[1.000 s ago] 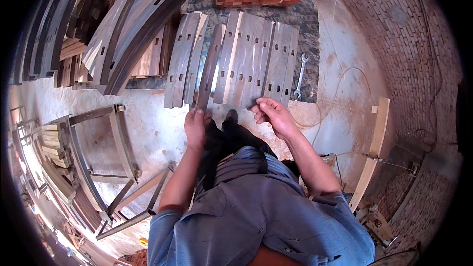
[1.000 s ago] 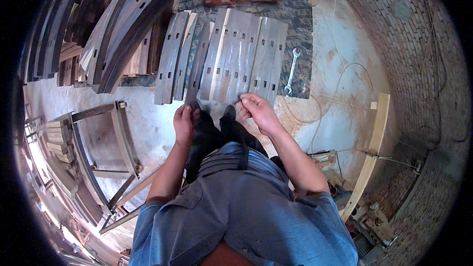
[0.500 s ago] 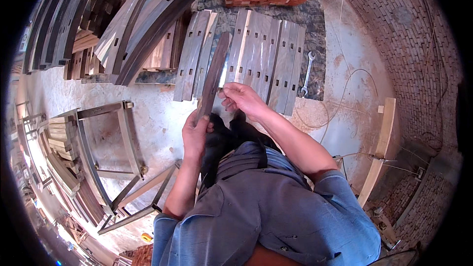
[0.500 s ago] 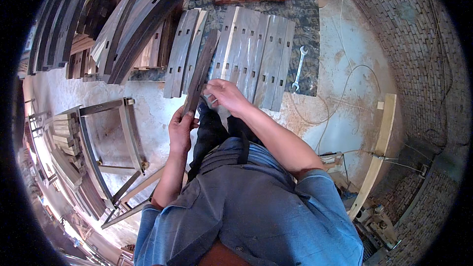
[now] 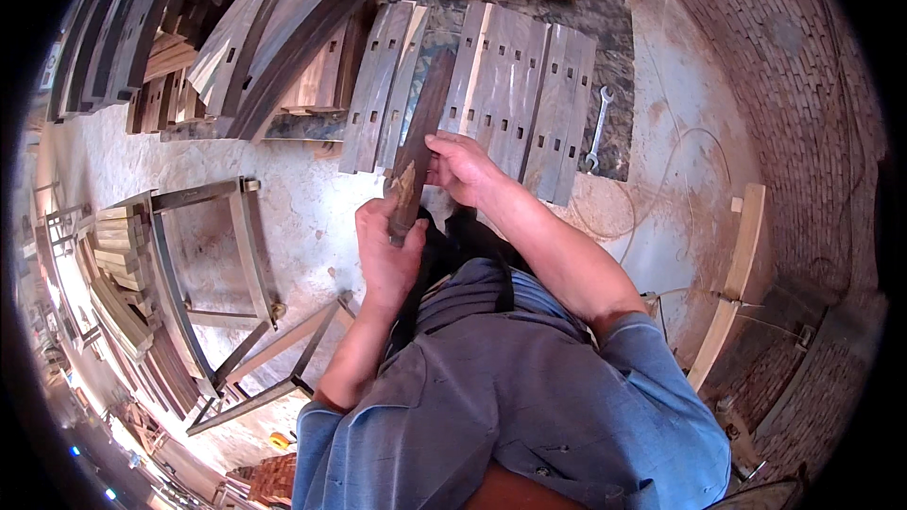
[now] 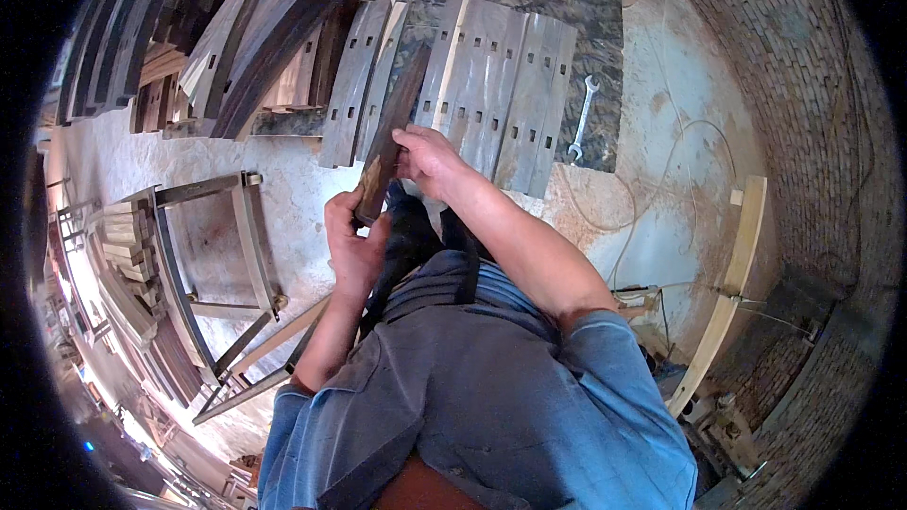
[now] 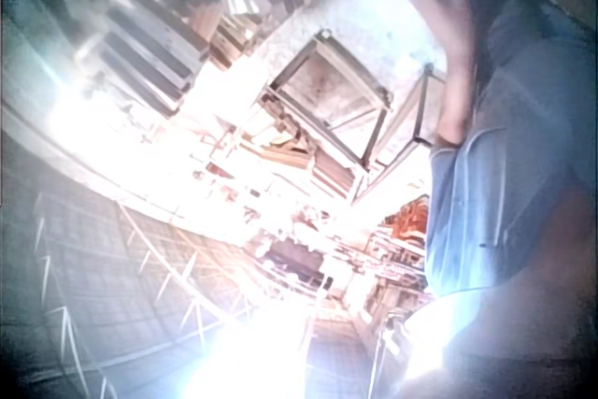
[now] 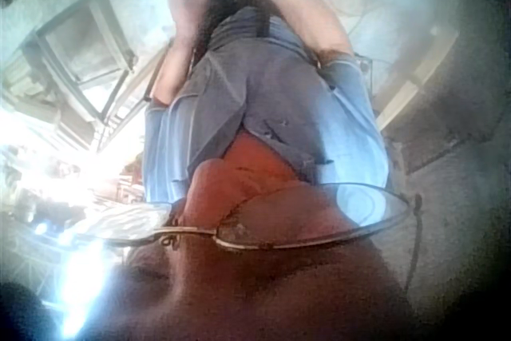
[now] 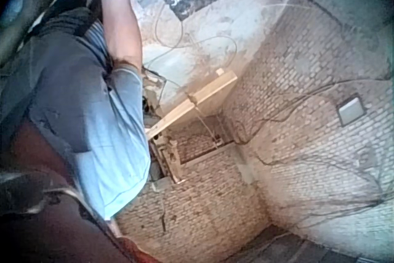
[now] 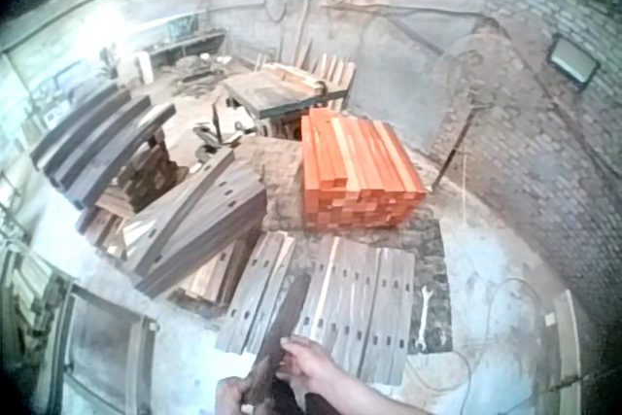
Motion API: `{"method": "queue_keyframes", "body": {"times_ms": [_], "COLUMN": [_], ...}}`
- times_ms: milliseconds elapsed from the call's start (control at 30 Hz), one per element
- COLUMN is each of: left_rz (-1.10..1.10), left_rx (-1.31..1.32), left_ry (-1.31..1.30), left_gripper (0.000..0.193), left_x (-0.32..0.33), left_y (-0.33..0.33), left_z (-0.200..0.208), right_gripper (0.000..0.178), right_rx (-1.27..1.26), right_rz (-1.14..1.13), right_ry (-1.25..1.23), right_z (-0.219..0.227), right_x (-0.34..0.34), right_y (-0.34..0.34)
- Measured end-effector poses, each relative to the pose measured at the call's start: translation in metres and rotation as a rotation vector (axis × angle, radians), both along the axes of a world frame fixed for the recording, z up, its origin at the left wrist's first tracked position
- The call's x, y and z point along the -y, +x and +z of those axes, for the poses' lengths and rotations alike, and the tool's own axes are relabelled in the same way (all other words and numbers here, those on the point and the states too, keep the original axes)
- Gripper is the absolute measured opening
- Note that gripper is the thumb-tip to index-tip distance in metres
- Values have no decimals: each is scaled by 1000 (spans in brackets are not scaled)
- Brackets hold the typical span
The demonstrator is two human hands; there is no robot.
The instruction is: The person repeatedly picks up individual curved wooden slats from a pile, briefly inspects them, and places them into a neat stack on the floor. The task involves handling multiple pieces of wood one by one in a workshop environment.
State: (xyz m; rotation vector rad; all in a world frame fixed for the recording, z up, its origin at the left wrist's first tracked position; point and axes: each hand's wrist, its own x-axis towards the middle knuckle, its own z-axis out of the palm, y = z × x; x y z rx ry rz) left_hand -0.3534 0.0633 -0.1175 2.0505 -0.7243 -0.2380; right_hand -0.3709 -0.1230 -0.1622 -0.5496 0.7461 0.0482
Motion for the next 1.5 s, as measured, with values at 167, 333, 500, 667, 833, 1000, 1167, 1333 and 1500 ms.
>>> {"method": "queue_keyframes", "body": {"times_ms": [167,333,500,667,833,1000,1167,1333,1500], "left_rz": [-16,29,266,311,252,440,504,536,120], "left_rx": [41,-25,-1153,-1520,-1667,-1515,-1490,-1598,-723], "left_ry": [49,69,-252,-482,-680,-782,-769,-501,43], "left_gripper": [56,46,29,21,13,17,24,26,37], "left_x": [2,0,-3,-10,7,36,50,46,45], "left_y": [-9,-9,12,16,28,34,37,35,11], "left_z": [-3,-22,-33,-95,-143,-159,-163,-139,-115], "right_gripper": [14,14,37,61,63,51,44,43,35], "right_rx": [18,-31,-25,-86,-56,-75,-78,-78,-85], "right_rz": [-23,-3,34,64,129,80,66,26,3], "right_ry": [30,-76,-244,-383,-393,-332,-296,-260,-276], "right_z": [-6,-1,-5,9,21,30,33,33,35], "right_x": [3,4,4,-1,2,10,12,13,19], "right_y": [-4,-4,-5,-4,-21,-51,-80,-104,-116]}}
